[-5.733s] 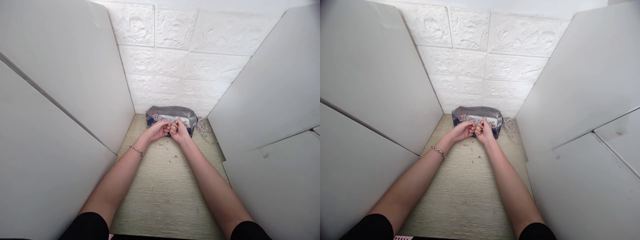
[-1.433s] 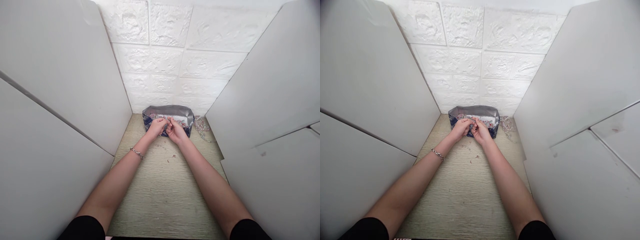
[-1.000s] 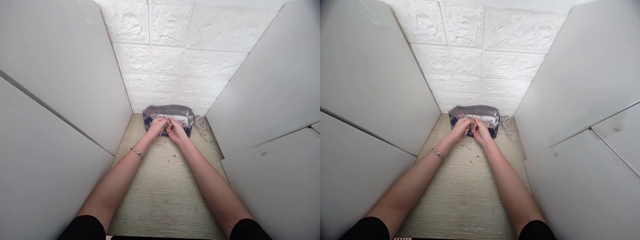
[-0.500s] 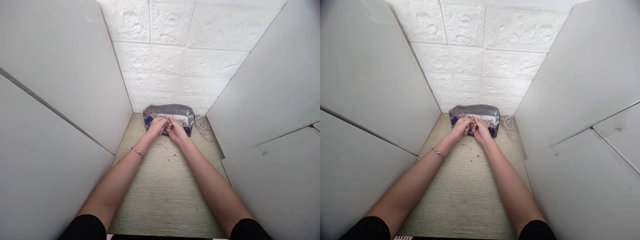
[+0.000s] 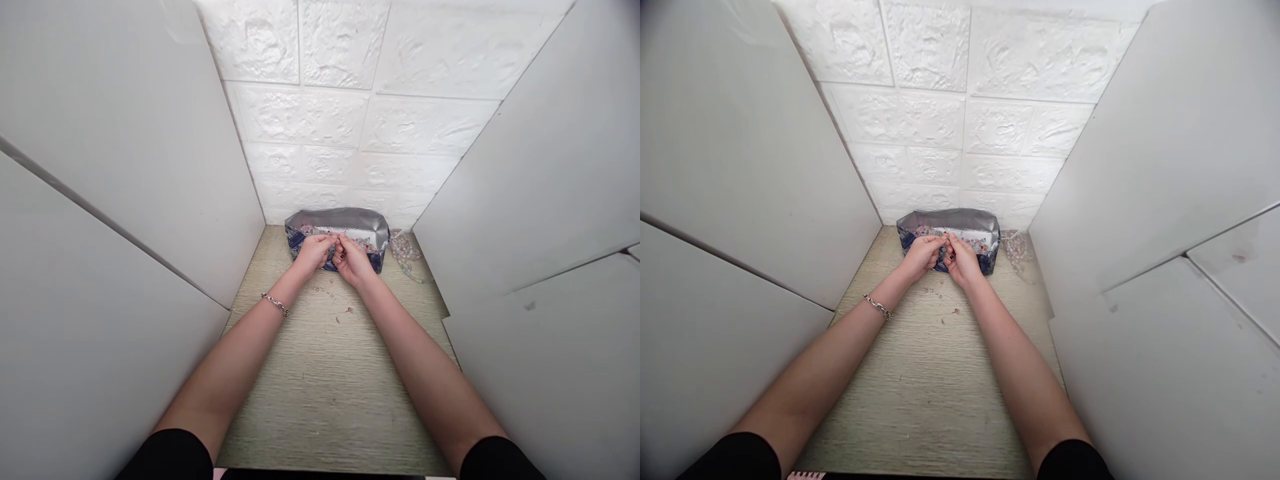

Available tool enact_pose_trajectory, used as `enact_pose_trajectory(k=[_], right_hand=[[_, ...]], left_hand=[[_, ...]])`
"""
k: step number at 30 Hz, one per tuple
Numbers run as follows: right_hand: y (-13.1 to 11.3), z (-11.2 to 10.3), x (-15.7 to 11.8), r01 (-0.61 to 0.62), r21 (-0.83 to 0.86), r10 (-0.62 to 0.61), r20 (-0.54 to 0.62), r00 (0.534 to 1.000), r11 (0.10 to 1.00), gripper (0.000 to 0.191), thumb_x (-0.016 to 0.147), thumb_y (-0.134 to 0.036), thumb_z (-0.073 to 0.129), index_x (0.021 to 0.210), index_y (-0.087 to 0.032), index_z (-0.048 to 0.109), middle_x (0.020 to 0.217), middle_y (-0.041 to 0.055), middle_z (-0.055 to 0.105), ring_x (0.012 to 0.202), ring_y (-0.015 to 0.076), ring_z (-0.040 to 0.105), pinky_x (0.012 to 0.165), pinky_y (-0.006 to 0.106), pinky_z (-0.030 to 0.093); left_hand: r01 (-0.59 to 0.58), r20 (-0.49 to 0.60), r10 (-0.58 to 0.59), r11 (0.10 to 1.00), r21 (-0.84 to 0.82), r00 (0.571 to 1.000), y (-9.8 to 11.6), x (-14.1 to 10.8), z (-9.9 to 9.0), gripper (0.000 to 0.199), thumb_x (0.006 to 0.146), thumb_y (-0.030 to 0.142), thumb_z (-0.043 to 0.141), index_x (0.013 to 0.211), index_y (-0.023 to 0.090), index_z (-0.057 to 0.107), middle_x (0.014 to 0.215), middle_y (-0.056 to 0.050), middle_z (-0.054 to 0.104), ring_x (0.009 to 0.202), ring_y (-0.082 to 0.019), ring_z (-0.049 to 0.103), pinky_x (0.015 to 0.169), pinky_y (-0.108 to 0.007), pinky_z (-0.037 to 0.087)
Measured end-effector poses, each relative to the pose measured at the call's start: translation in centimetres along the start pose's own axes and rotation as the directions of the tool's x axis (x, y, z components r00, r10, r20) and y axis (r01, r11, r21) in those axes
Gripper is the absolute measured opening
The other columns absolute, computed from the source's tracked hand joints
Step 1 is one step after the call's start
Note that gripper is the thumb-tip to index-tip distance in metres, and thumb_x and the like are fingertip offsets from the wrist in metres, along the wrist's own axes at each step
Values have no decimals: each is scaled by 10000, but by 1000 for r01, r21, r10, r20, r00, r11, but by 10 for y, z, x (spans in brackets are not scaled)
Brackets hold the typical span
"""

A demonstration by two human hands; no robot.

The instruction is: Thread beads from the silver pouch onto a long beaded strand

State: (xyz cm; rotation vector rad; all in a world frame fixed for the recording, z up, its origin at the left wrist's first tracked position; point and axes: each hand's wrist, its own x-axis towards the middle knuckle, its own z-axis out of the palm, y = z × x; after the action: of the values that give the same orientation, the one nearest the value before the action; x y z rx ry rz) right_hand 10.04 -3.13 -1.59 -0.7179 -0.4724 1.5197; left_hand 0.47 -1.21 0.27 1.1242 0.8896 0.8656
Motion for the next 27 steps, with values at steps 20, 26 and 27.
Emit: enact_pose_trajectory(k=[20, 26, 27], right_hand=[[3, 11, -1, 72, -156, -95, -146, 985, 985, 179, 743, -267, 471, 615, -154, 417, 377, -94, 308, 290, 12, 194, 288, 147, 137], [10, 12, -1, 146, -254, -192, -167, 967, 956, 238, 757, -328, 448, 598, -177, 354, 369, -99, 281, 290, 19, 176, 290, 151, 127], [10, 13, -2, 148, -265, -197, -171, 965, 953, 237, 758, -336, 445, 604, -178, 360, 370, -98, 284, 290, 20, 178, 290, 151, 126]], left_hand=[[46, -9, -46, 999, -4, 999, 1, 0, -1, 186, 665, 292, 541, 590, 142, 461, 387, 99, 212, 284, -1, 149, 309, -165, 73], [106, 1, -106, 993, -45, 994, 1, 3, -4, 249, 709, 389, 459, 624, 155, 462, 395, 97, 200, 281, -11, 143, 308, -159, 66], [121, 4, -121, 991, -47, 993, 1, 4, -4, 252, 710, 394, 454, 615, 162, 442, 396, 96, 200, 280, -11, 143, 308, -156, 65]])
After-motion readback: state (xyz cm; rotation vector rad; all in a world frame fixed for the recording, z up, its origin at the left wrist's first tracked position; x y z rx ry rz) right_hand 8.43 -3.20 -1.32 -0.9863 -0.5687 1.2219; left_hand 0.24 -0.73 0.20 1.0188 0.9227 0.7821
